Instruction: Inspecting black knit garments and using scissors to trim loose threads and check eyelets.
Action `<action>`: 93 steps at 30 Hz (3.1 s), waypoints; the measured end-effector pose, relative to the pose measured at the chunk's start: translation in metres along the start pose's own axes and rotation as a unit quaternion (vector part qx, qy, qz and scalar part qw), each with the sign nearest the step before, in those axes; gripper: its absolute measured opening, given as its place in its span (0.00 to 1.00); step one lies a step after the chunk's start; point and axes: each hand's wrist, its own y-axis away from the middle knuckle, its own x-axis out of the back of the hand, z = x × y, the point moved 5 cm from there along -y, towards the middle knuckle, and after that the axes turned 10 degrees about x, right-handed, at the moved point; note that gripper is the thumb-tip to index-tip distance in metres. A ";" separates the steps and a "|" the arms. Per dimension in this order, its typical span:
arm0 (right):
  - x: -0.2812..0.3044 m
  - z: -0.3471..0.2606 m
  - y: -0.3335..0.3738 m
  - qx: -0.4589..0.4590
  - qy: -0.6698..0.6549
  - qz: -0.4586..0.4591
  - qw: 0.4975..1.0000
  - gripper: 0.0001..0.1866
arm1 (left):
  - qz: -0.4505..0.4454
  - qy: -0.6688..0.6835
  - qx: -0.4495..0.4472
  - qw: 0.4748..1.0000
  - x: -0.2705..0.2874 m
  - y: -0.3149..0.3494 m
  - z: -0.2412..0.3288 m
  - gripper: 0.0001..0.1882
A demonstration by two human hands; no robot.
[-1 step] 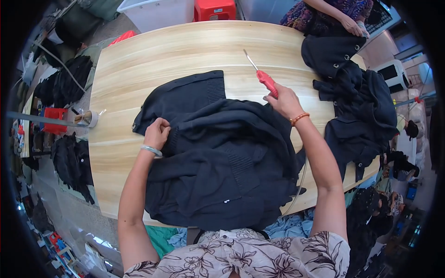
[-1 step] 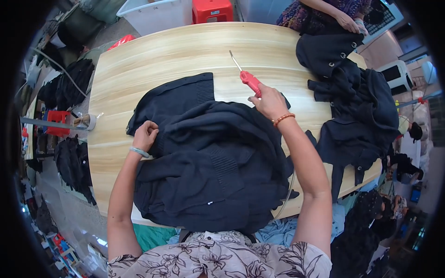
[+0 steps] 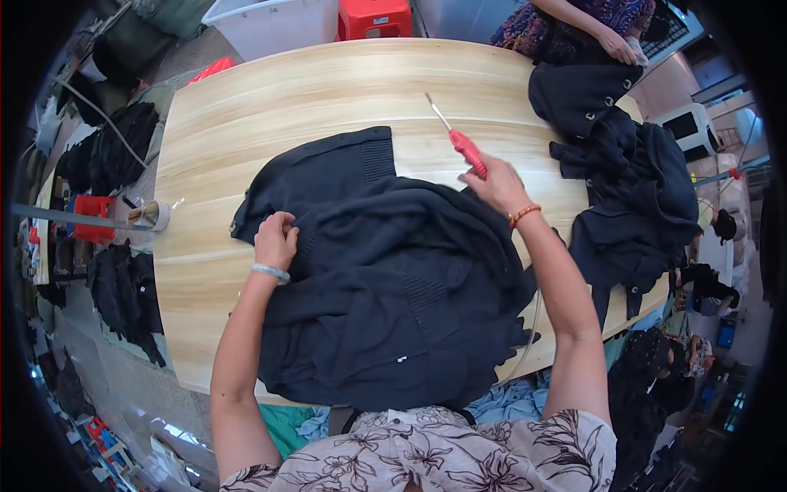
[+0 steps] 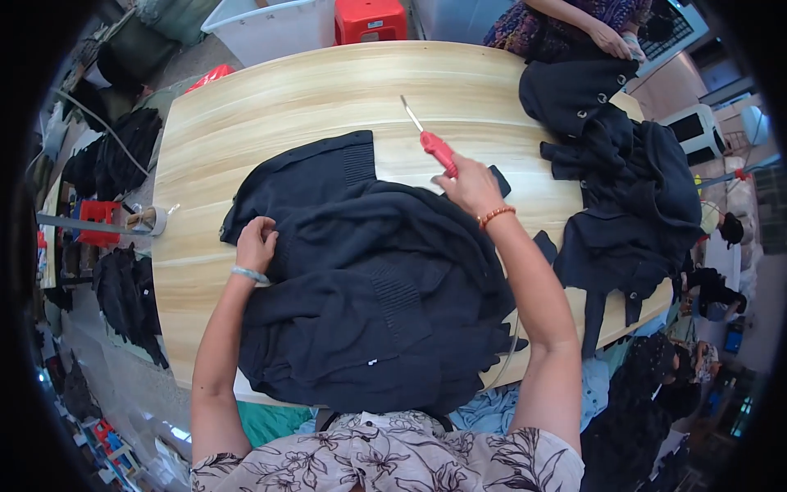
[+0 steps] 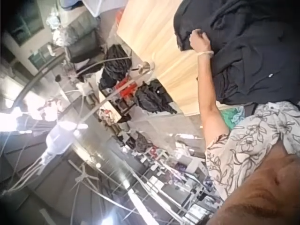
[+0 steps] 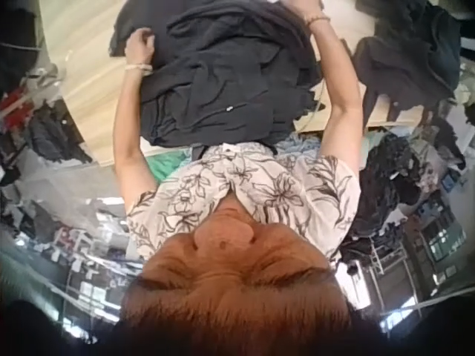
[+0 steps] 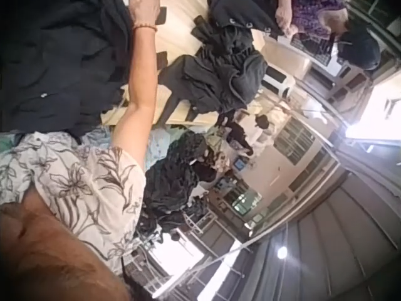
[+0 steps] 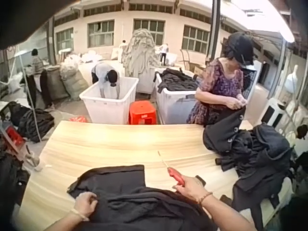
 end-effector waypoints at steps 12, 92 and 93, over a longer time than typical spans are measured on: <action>-0.071 -0.011 0.040 -0.061 0.048 -0.018 0.997 0.21 | -0.025 -0.007 -0.024 0.999 -0.058 -0.062 0.030 0.24; -0.093 -0.136 -0.054 0.162 0.175 -0.196 0.951 0.16 | -0.019 -0.105 -0.254 0.961 -0.175 -0.131 0.106 0.31; -0.072 -0.107 -0.052 0.119 0.212 -0.178 0.954 0.17 | -0.026 -0.106 -0.250 0.962 -0.170 -0.130 0.110 0.32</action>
